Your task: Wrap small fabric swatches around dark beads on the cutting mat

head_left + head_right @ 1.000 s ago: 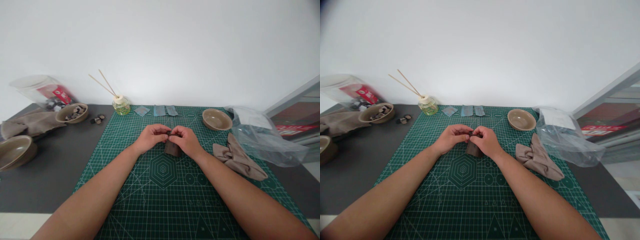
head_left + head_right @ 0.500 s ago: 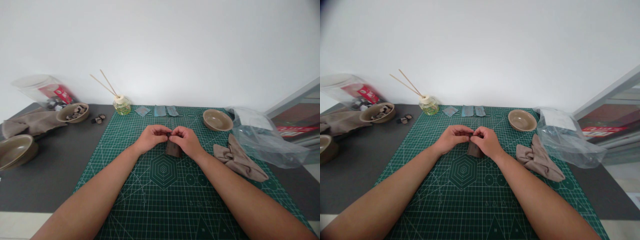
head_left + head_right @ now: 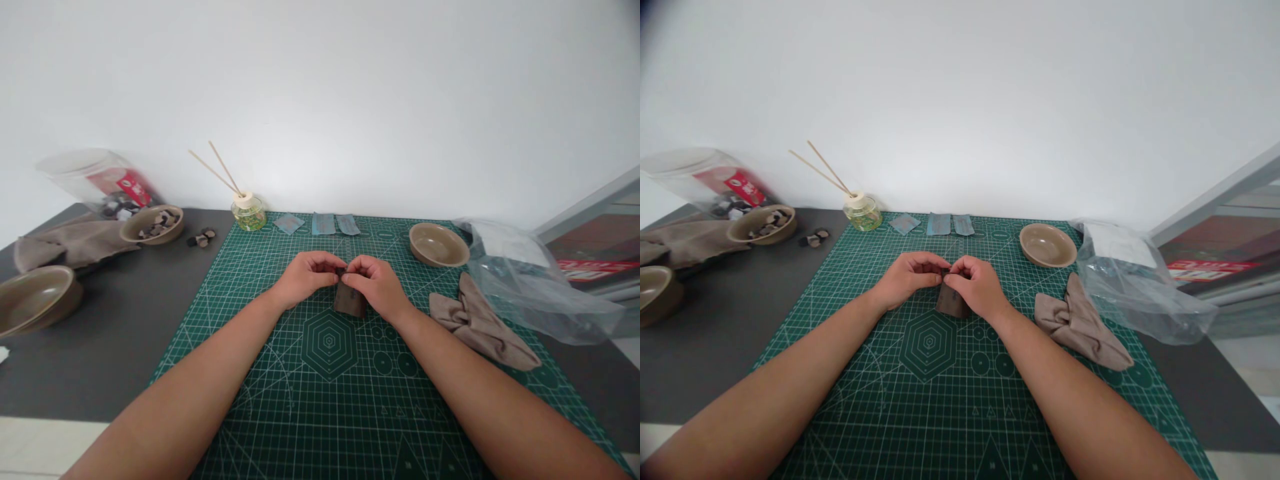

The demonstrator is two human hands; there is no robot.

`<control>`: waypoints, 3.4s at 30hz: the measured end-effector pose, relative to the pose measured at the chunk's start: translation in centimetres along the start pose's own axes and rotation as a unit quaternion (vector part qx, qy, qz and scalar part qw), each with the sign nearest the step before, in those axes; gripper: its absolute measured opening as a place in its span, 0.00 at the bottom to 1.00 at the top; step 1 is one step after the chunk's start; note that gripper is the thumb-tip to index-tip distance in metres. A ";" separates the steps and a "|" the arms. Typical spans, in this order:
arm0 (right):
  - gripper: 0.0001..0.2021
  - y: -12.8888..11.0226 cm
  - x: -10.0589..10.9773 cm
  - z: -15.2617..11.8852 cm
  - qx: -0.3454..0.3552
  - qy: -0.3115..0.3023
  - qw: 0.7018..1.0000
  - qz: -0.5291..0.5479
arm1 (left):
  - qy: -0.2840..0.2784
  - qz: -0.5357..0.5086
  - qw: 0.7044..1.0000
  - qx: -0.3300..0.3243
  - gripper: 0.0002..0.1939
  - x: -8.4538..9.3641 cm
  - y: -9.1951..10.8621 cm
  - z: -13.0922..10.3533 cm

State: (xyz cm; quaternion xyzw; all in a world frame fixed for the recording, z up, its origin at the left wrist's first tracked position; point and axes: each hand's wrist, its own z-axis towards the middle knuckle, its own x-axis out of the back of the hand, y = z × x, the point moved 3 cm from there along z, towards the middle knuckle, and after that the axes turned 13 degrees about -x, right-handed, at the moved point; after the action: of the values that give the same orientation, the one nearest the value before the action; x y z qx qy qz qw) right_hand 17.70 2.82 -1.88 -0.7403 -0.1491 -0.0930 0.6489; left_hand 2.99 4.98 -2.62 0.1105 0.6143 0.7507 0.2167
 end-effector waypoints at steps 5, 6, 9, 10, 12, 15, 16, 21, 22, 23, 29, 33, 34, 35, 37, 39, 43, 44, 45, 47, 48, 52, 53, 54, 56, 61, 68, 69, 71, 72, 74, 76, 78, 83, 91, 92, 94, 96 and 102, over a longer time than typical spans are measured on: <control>0.06 -0.1 0.1 -0.1 0.003 -0.004 1.000 0.002 | 0.011 0.025 1.000 -0.009 0.09 0.1 0.0 0.0; 0.06 -0.1 0.2 -0.1 0.004 -0.004 1.000 0.002 | 0.010 0.028 0.999 -0.012 0.08 0.1 0.1 0.0; 0.07 -0.1 0.2 -0.1 0.006 -0.003 1.000 0.000 | 0.000 0.032 0.999 -0.016 0.08 0.0 0.3 0.0; 0.07 -0.1 0.2 -0.1 0.005 -0.002 1.000 -0.001 | -0.003 0.032 0.999 -0.017 0.08 0.0 0.3 0.0; 0.07 -0.1 0.1 -0.1 0.002 0.002 1.000 -0.001 | -0.010 0.033 0.999 -0.018 0.08 0.0 0.5 -0.1; 0.06 -0.1 0.1 0.0 -0.001 0.014 1.000 -0.016 | -0.017 0.031 0.999 -0.019 0.08 0.0 0.5 -0.1; 0.06 -0.2 0.1 0.0 0.000 0.017 1.000 -0.025 | -0.019 0.031 0.999 -0.020 0.08 0.0 0.5 -0.1; 0.05 -0.1 0.0 0.0 0.009 0.038 0.996 -0.075 | -0.026 0.036 0.999 -0.020 0.08 -0.1 0.4 0.0; 0.04 -0.1 0.0 0.0 0.011 0.043 0.995 -0.084 | -0.025 0.036 0.999 -0.017 0.09 -0.1 0.4 0.0; 0.04 -0.1 0.0 0.0 0.013 0.047 0.995 -0.091 | -0.024 0.034 0.999 -0.012 0.10 -0.2 0.4 0.0; 0.05 -0.3 0.2 -0.1 0.027 0.061 0.992 -0.108 | -0.024 0.037 0.999 0.016 0.11 -0.5 0.3 -0.1; 0.04 -0.1 0.3 0.0 0.017 0.056 0.995 -0.087 | -0.028 0.028 0.999 0.017 0.10 -0.4 0.1 0.0; 0.04 0.0 0.3 0.0 0.013 0.053 0.996 -0.076 | -0.028 0.024 0.999 0.016 0.10 -0.4 0.0 0.0; 0.04 0.1 0.3 0.0 0.008 0.051 0.997 -0.063 | -0.026 0.021 0.999 0.015 0.10 -0.4 -0.1 0.0; 0.04 0.1 0.3 0.0 -0.001 0.045 0.998 -0.034 | -0.020 0.023 0.999 0.009 0.10 -0.3 -0.1 0.1; 0.05 0.1 0.3 -0.1 -0.008 0.042 0.999 -0.006 | -0.016 0.030 0.999 0.004 0.09 -0.2 -0.1 0.1; 0.06 0.0 0.2 -0.2 -0.017 0.039 0.999 0.025 | -0.018 0.039 0.999 0.001 0.09 -0.2 0.0 0.0; 0.07 -0.1 0.2 -0.2 -0.018 0.037 0.999 0.029 | -0.017 0.042 0.999 0.001 0.09 -0.2 0.1 0.0; 0.07 -0.1 0.2 -0.2 -0.018 0.036 0.999 0.031 | -0.017 0.043 0.999 0.001 0.09 -0.1 0.1 0.0; 0.07 -0.1 0.2 -0.2 -0.016 0.034 0.999 0.029 | -0.017 0.040 0.999 0.003 0.09 -0.1 0.0 0.0; 0.07 -0.1 0.2 -0.2 -0.014 0.033 0.999 0.025 | -0.018 0.038 0.999 0.004 0.09 -0.2 0.0 0.0; 0.06 0.0 0.2 -0.2 -0.012 0.036 0.999 -0.006 | -0.020 0.035 0.999 0.009 0.10 -0.2 0.0 0.0; 0.06 0.0 0.2 -0.1 -0.012 0.037 0.999 -0.011 | -0.021 0.031 0.999 0.010 0.10 -0.2 0.1 0.0; 0.06 0.0 0.2 -0.1 -0.011 0.039 0.999 -0.015 | -0.023 0.025 0.999 0.011 0.10 -0.2 0.1 0.0; 0.05 0.1 0.2 0.0 -0.009 0.042 0.999 -0.022 | -0.025 0.012 1.000 0.010 0.10 -0.3 0.2 0.0; 0.04 0.4 0.3 0.0 -0.010 0.048 0.999 -0.019 | -0.016 -0.007 1.000 0.009 0.10 -0.4 0.4 0.0; 0.04 0.3 0.3 -0.1 0.001 0.040 0.999 0.025 | 0.015 -0.003 1.000 0.016 0.15 -0.5 0.6 0.0; 0.05 0.2 0.3 -0.2 0.002 0.044 0.999 0.017 | 0.017 0.002 1.000 0.017 0.16 -0.5 0.6 0.0; 0.05 0.0 0.3 -0.2 0.003 0.049 0.999 0.001 | 0.016 0.014 0.999 0.024 0.15 -0.5 0.6 0.0; 0.05 -0.1 0.3 -0.2 0.003 0.050 0.999 -0.005 | 0.013 0.018 0.999 0.027 0.15 -0.5 0.5 -0.1; 0.05 -0.2 0.3 -0.3 0.002 0.052 0.999 -0.017 | 0.004 0.015 0.999 0.031 0.14 -0.5 0.4 -0.1; 0.05 -0.2 0.2 -0.2 0.000 0.055 0.998 -0.027 | -0.005 0.008 1.000 0.028 0.14 -0.5 0.4 -0.1; 0.05 -0.1 0.3 -0.2 0.000 0.058 0.998 -0.030 | -0.005 0.008 1.000 0.023 0.14 -0.4 0.4 -0.1; 0.04 0.1 0.3 0.0 -0.006 0.066 0.997 -0.029 | 0.005 0.025 0.999 0.029 0.14 -0.4 0.5 -0.1; 0.05 0.0 0.3 -0.2 0.004 0.043 0.999 0.002 | 0.011 0.016 0.999 0.037 0.13 -0.2 0.2 -0.1; 0.05 0.0 0.3 -0.2 0.006 0.040 0.999 -0.001 | 0.010 0.014 0.999 0.037 0.13 -0.3 0.2 -0.1; 0.05 -0.1 0.2 -0.3 0.009 0.037 0.999 -0.009 | 0.007 0.009 0.999 0.039 0.13 -0.3 0.3 -0.1; 0.06 -0.2 0.2 -0.4 0.011 0.039 0.999 -0.018 | 0.005 0.009 0.999 0.038 0.13 -0.4 0.5 -0.1; 0.05 0.0 0.3 -0.2 -0.004 0.056 0.998 -0.020 | 0.022 0.015 0.999 0.034 0.12 -0.4 0.6 0.0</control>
State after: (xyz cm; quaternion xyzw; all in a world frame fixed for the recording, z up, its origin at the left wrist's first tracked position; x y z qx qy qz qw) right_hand 17.97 2.65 -1.79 -0.7335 -0.1271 -0.1480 0.6511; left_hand 3.21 4.67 -2.02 0.1107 0.6427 0.7345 0.1876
